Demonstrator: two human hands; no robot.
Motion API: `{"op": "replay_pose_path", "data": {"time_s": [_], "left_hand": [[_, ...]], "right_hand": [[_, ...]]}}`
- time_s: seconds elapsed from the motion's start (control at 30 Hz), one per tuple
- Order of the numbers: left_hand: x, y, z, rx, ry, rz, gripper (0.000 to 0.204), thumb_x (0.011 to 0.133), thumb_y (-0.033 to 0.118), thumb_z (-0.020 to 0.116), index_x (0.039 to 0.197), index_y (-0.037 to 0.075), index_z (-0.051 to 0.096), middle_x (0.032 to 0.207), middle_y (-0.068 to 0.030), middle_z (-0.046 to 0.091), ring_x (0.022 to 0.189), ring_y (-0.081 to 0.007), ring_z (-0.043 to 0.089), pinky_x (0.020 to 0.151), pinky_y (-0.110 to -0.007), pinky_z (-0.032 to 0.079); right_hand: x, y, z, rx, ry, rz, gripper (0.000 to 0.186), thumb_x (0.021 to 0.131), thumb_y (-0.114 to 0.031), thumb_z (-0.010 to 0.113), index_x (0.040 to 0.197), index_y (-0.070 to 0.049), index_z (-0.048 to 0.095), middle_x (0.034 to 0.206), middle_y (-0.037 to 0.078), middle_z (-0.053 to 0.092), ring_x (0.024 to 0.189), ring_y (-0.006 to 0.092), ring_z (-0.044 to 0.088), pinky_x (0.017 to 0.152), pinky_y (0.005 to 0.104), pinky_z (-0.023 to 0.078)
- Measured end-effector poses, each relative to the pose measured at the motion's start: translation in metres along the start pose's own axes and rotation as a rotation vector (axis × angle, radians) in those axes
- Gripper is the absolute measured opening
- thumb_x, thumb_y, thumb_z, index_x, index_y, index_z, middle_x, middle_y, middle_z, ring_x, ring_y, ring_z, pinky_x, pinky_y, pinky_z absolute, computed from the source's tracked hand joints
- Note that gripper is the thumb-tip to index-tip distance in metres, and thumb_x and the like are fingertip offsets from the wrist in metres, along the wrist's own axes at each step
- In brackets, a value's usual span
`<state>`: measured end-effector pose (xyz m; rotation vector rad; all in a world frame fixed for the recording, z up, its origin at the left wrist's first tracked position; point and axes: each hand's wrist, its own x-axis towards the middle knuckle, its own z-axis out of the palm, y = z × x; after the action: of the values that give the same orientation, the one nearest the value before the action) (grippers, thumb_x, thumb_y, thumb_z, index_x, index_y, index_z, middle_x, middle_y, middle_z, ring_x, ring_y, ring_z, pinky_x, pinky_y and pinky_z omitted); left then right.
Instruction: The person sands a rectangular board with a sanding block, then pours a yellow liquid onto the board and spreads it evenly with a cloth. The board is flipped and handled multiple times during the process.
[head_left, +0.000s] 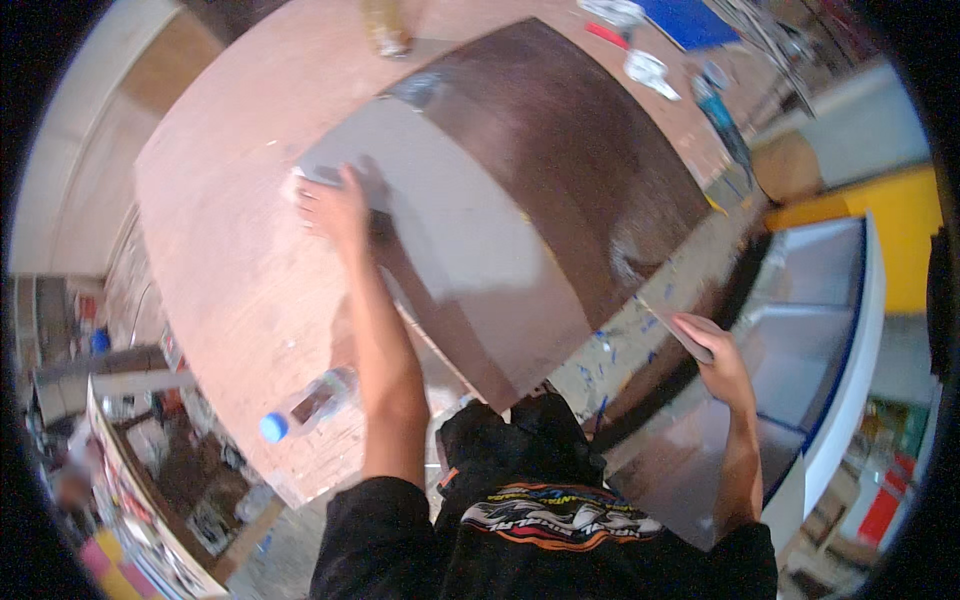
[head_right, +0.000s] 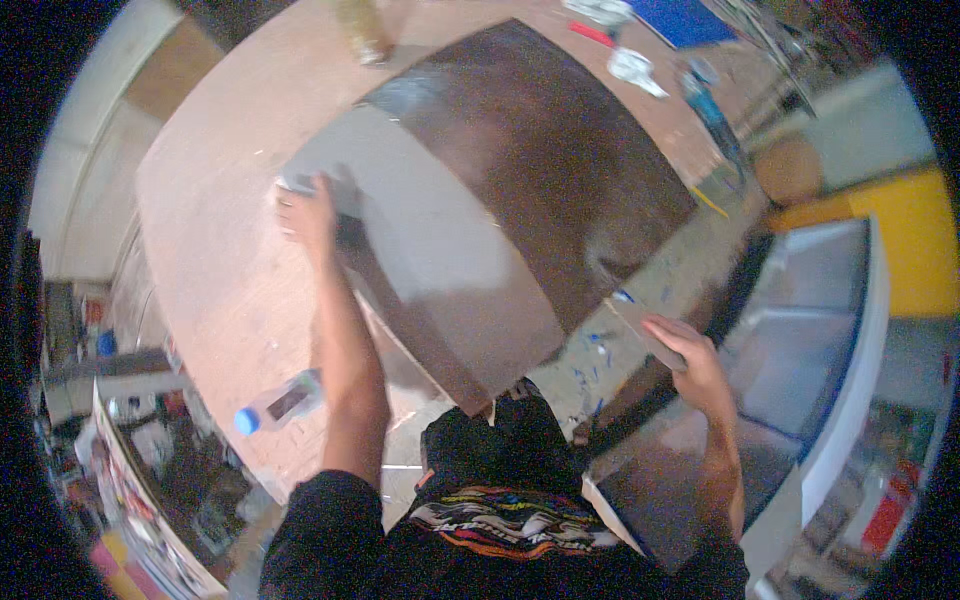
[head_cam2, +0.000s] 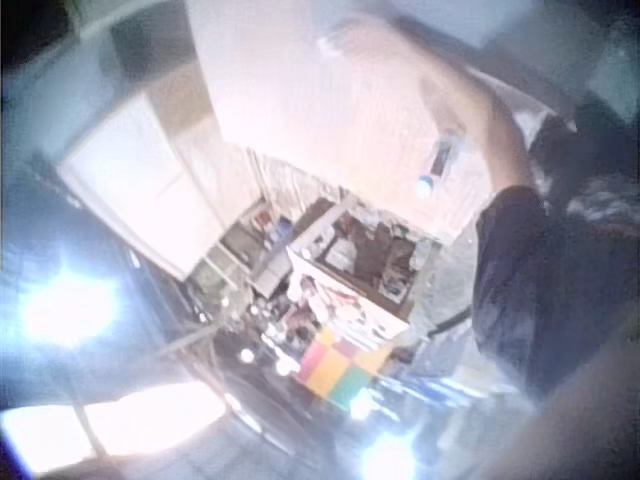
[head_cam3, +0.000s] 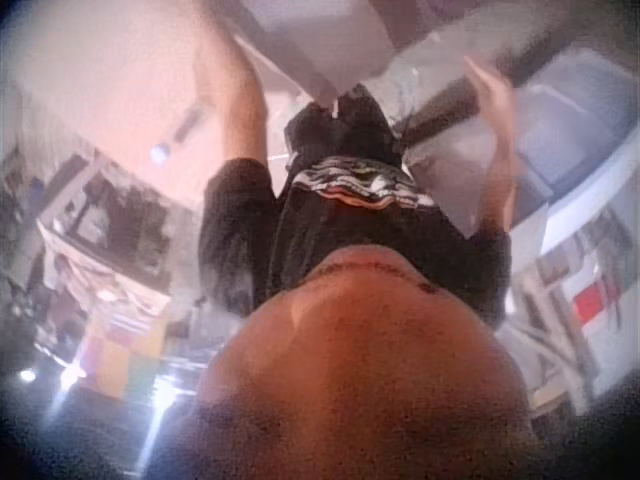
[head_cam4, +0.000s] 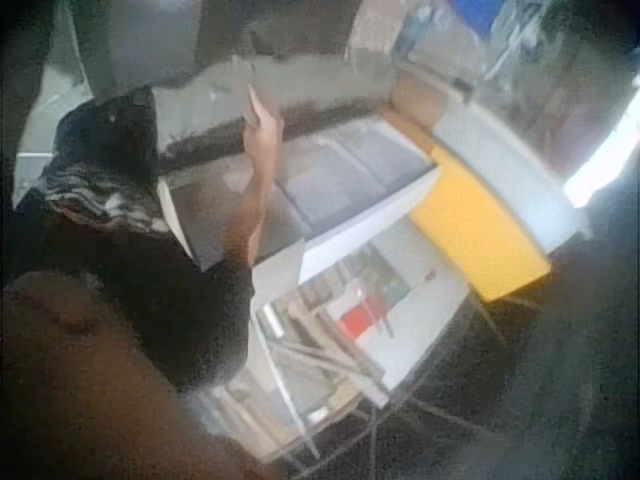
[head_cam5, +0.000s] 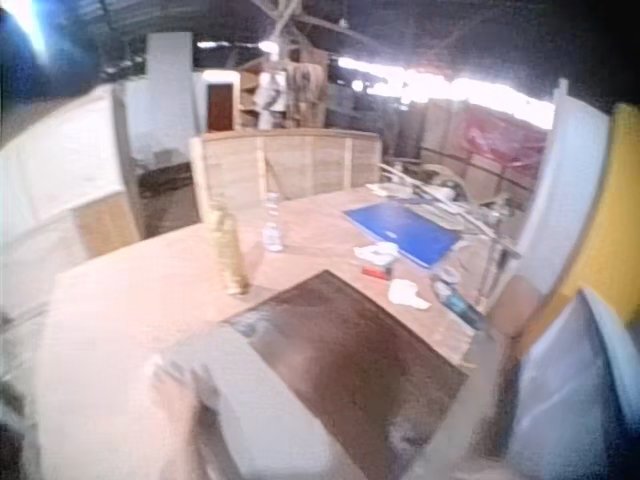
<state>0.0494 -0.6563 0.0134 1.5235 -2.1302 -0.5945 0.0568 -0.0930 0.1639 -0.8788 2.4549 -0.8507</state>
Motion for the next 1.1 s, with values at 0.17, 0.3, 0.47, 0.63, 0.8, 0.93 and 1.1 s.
{"op": "replay_pose_path", "data": {"time_s": [0.17, 0.3, 0.47, 0.63, 0.8, 0.93, 1.1], "left_hand": [[-0.075, -0.037, -0.013, -0.119, -0.140, 0.007, 0.103, 0.091, 0.056, 0.062, 0.155, -0.008, 0.013, 0.159, -0.0305, 0.022, 0.150, -0.0445, 0.016, 0.118, -0.065, 0.012], [-0.085, -0.035, -0.020, -0.210, -0.149, 0.022, 0.096, 0.093, 0.046, 0.065, 0.154, -0.009, 0.016, 0.158, -0.0277, 0.026, 0.150, -0.0444, 0.016, 0.118, -0.065, 0.009], [-0.081, -0.027, -0.026, -0.242, -0.158, -0.012, 0.092, 0.093, 0.041, 0.067, 0.153, -0.009, 0.019, 0.158, -0.0266, 0.028, 0.150, -0.0437, 0.017, 0.118, -0.065, 0.006], [-0.079, -0.022, -0.026, -0.241, -0.174, -0.040, 0.092, 0.092, 0.041, 0.068, 0.153, -0.007, 0.020, 0.157, -0.0247, 0.030, 0.150, -0.0428, 0.017, 0.118, -0.064, 0.006], [-0.079, -0.023, -0.024, -0.177, -0.180, -0.058, 0.092, 0.091, 0.041, 0.069, 0.154, -0.005, 0.021, 0.157, -0.0223, 0.031, 0.150, -0.0415, 0.018, 0.118, -0.064, 0.007], [-0.077, -0.020, -0.028, -0.165, -0.197, -0.071, 0.091, 0.091, 0.041, 0.069, 0.154, -0.004, 0.021, 0.158, -0.0213, 0.031, 0.150, -0.0411, 0.019, 0.118, -0.064, 0.007], [-0.077, -0.021, -0.024, -0.174, -0.203, -0.076, 0.092, 0.091, 0.041, 0.069, 0.155, -0.004, 0.020, 0.157, -0.0216, 0.031, 0.150, -0.0409, 0.018, 0.118, -0.064, 0.007]], "right_hand": [[0.064, -0.042, -0.003, -0.035, -0.040, -0.098, 0.074, 0.065, 0.019, 0.050, 0.133, -0.006, 0.063, 0.137, 0.018, 0.061, 0.132, 0.0356, 0.053, 0.113, 0.0384, 0.037], [0.149, -0.077, 0.014, -0.058, -0.136, -0.286, 0.074, 0.065, 0.018, 0.051, 0.134, -0.007, 0.062, 0.139, 0.018, 0.059, 0.134, 0.0362, 0.050, 0.114, 0.0404, 0.037], [0.284, -0.117, 0.059, -0.170, -0.051, -0.583, 0.074, 0.068, 0.015, 0.052, 0.137, -0.010, 0.059, 0.140, 0.014, 0.057, 0.133, 0.0369, 0.050, 0.112, 0.0439, 0.039], [0.404, -0.142, 0.121, -0.293, 0.052, -0.603, 0.061, 0.079, 0.005, 0.054, 0.137, -0.014, 0.059, 0.142, 0.011, 0.056, 0.132, 0.0342, 0.049, 0.106, 0.0487, 0.042], [0.474, -0.151, 0.176, -0.586, 0.125, -0.578, 0.055, 0.087, 0.000, 0.053, 0.138, -0.017, 0.059, 0.145, 0.008, 0.054, 0.132, 0.0312, 0.049, 0.098, 0.0558, 0.043], [0.497, -0.152, 0.194, -0.586, 0.106, -0.605, 0.050, 0.091, -0.004, 0.052, 0.139, -0.018, 0.059, 0.146, 0.006, 0.053, 0.133, 0.0324, 0.048, 0.096, 0.0602, 0.042], [0.513, -0.153, 0.195, -0.564, 0.056, -0.596, 0.045, 0.092, -0.010, 0.054, 0.136, -0.017, 0.060, 0.145, 0.006, 0.053, 0.131, 0.0333, 0.049, 0.098, 0.0632, 0.042]]}}
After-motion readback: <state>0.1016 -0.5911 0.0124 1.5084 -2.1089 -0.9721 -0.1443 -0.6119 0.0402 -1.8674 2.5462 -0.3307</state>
